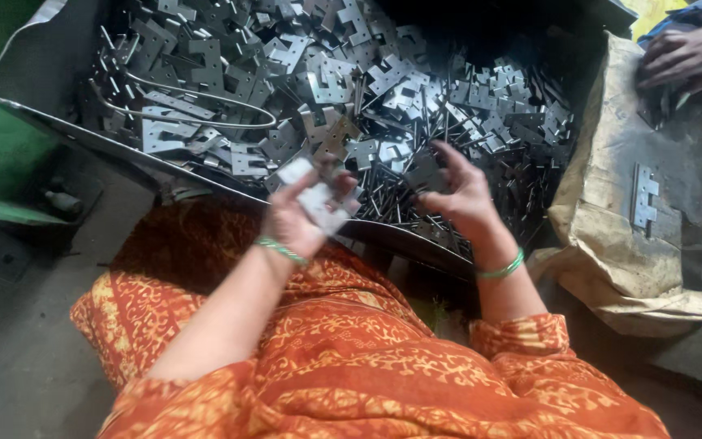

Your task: The person sits on the floor and sorts small metal brackets and pins from a large metal tray. They pick up items by hand, separate them, and place some into a cloth bag beside the tray.

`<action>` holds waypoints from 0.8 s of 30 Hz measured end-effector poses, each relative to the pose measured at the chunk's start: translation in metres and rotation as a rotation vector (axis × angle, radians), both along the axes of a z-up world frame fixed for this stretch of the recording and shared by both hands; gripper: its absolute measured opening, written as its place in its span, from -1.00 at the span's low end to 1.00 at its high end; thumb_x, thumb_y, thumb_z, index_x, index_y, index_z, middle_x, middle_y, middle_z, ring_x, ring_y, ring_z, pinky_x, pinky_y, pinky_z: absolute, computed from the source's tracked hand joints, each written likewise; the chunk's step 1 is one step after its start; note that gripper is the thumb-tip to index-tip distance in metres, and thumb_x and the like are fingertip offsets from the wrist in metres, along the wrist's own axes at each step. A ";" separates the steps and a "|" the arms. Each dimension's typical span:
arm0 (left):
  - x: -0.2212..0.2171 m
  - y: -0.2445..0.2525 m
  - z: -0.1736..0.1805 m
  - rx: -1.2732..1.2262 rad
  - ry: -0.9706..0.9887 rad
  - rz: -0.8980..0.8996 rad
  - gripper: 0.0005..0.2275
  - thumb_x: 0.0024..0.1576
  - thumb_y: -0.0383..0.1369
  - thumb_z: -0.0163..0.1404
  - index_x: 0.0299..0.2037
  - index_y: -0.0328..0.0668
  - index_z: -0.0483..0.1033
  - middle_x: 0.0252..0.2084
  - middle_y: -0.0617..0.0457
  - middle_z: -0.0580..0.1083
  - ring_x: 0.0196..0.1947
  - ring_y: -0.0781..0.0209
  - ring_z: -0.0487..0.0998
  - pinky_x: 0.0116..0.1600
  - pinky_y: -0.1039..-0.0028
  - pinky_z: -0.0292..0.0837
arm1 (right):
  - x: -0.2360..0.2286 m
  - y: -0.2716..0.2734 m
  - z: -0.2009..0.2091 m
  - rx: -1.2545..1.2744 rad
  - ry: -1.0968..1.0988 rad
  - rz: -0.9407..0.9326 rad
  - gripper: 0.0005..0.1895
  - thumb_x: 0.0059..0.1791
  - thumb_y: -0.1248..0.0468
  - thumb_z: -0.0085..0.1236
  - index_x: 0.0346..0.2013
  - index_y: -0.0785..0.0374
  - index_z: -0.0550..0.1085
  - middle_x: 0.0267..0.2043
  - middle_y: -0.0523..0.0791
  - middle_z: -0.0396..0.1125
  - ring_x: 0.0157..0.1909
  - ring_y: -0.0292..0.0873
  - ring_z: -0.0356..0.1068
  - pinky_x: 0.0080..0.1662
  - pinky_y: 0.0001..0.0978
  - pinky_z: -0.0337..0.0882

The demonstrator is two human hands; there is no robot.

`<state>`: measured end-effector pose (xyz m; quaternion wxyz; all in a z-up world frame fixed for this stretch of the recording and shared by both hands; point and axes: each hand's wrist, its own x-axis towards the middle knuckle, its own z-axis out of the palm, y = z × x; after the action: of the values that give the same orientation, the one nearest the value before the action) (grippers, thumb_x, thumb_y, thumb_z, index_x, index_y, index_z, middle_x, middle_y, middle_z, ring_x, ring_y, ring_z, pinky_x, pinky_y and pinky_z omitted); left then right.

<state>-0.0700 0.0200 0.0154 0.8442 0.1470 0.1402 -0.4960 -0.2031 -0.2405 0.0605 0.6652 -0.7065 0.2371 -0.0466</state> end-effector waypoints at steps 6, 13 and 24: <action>-0.045 -0.061 -0.039 0.100 -0.131 -0.050 -0.44 0.12 0.03 0.29 0.09 -0.22 0.38 -0.03 -0.04 0.45 0.01 0.04 0.48 -0.04 0.32 0.27 | -0.006 0.087 -0.006 -0.757 -0.103 0.407 -0.45 -0.04 0.41 0.24 0.23 0.39 0.32 0.04 0.10 0.45 0.06 0.01 0.47 0.07 -0.30 0.49; -0.018 -0.036 0.014 0.476 -1.329 -0.454 -0.09 -0.09 0.00 0.26 0.44 -0.11 0.05 0.29 0.01 0.34 0.25 0.05 0.42 0.27 0.19 0.37 | -0.025 0.022 0.011 0.529 -0.105 -0.077 -0.45 -0.11 0.46 0.01 0.20 0.53 0.38 0.00 0.09 0.48 -0.08 -0.03 0.54 -0.06 -0.21 0.59; 0.095 0.088 -0.041 1.672 -2.341 -0.510 -0.76 0.29 -0.03 0.07 0.03 0.17 0.58 0.06 0.19 0.60 -0.04 0.06 0.64 0.09 0.29 0.53 | -0.171 -0.213 0.039 -0.515 -0.385 -0.788 -0.61 -0.01 0.56 0.20 0.11 0.35 0.53 -0.18 0.04 0.48 -0.21 -0.11 0.47 -0.13 -0.32 0.53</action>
<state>0.0252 0.1081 -0.0258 0.0347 0.9157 -0.4004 -0.0041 -0.3739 -0.4534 0.0993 0.4331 -0.6831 0.3392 -0.4803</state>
